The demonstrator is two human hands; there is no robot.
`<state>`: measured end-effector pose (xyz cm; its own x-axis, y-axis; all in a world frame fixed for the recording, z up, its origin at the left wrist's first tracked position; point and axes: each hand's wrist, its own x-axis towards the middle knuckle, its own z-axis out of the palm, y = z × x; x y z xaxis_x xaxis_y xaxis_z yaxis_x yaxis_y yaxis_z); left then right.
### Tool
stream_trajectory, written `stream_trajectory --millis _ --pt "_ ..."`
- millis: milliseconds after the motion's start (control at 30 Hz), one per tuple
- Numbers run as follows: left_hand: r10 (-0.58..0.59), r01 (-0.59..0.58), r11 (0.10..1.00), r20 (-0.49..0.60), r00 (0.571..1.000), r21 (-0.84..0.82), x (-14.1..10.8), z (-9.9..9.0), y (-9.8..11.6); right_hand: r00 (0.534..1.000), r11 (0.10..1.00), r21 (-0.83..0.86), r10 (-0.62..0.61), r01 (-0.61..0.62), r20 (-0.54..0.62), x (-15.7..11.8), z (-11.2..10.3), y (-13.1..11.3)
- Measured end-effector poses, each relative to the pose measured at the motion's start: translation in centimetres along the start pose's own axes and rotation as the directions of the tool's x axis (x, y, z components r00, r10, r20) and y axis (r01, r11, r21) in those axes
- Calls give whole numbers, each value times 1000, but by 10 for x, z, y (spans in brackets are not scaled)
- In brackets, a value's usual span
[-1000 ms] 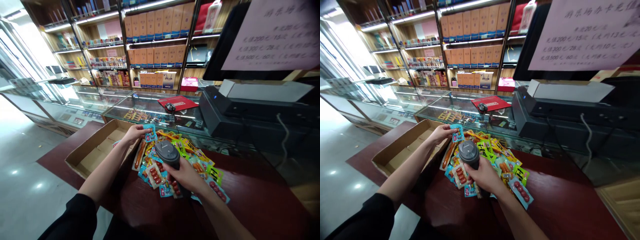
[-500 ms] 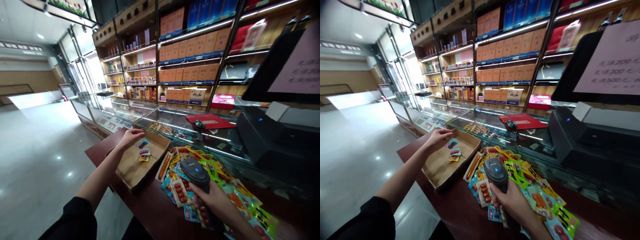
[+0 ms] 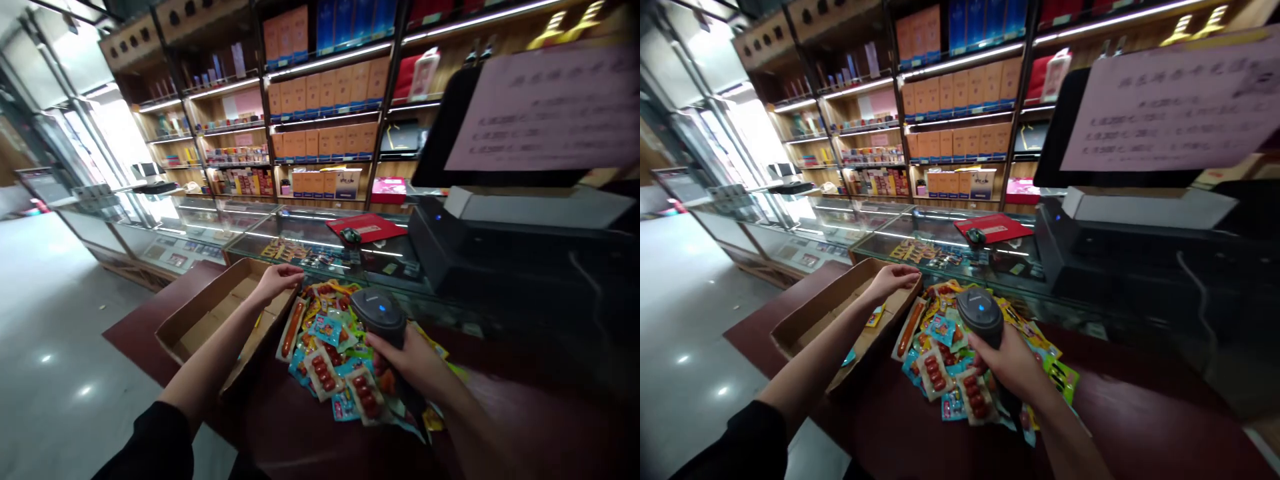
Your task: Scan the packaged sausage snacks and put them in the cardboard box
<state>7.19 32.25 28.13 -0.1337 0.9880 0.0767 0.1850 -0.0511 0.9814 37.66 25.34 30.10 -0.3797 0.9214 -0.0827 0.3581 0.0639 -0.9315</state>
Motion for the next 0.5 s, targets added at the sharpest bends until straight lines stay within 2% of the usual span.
stream_trajectory --millis 100,200,267,333,433,500 --pt "-9 3 999 163 987 37 8 34 -7 1000 999 36 3 -2 -28 0 -14 5" --pt "-24 -20 994 388 921 110 9 53 -19 999 998 54 35 -33 -37 -1 -20 9" --pt "-19 -85 977 480 877 194 5 58 -28 999 997 60 47 -46 -10 -1 -21 10" --pt "24 -212 933 538 843 290 0 57 -34 998 997 60 53 -53 15 -1 -20 12" --pt "85 -422 811 633 769 404 -8 53 -35 999 998 46 36 -37 23 2 -18 13" --pt "71 -500 734 680 730 459 -11 52 -34 1000 999 39 11 -12 20 3 -16 14"
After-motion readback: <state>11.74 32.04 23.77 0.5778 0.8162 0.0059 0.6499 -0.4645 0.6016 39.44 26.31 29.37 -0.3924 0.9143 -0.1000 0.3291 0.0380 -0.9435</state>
